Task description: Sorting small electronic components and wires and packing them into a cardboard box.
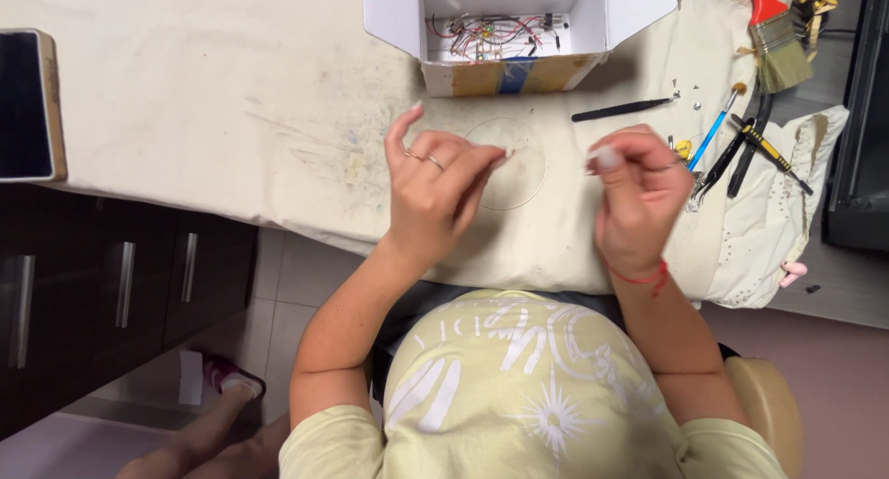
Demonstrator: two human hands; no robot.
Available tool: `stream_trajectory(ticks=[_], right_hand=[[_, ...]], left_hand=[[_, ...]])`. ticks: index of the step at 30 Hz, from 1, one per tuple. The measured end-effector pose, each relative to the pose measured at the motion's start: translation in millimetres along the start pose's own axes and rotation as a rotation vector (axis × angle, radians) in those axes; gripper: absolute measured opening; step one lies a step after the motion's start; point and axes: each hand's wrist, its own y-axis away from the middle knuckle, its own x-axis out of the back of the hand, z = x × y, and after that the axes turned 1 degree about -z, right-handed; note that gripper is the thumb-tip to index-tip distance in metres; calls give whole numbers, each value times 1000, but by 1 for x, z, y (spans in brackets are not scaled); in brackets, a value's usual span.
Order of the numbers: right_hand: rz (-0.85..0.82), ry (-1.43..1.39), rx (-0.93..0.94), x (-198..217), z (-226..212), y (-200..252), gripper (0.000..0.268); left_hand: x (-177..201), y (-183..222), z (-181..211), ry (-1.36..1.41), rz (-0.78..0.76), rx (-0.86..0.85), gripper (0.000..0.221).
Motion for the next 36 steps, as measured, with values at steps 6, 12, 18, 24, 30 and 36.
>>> stream_trajectory(ticks=[6,12,18,24,30,36], right_hand=[[224,-125,-183,32,-1,17,10],[583,-210,-273,117,-8,31,10],[608,77,-395,186,-3,53,15],[151,689,-332,186,8,57,27],[-30,908,-130,169,20,46,34],[-62,960,-214,183,36,54,36]], left_hand=[[-6,-57,-8,-120,-163,-58,18],[-64,-78,-101,-512,-320,-115,16],[-73,-76,-114,-330,-324,-103,13],[-72,-62,-41,-86,-199,-207,6],[-87,-38,18,238,-328,-138,9],[-117,-30,15,408,-397,-200,4]])
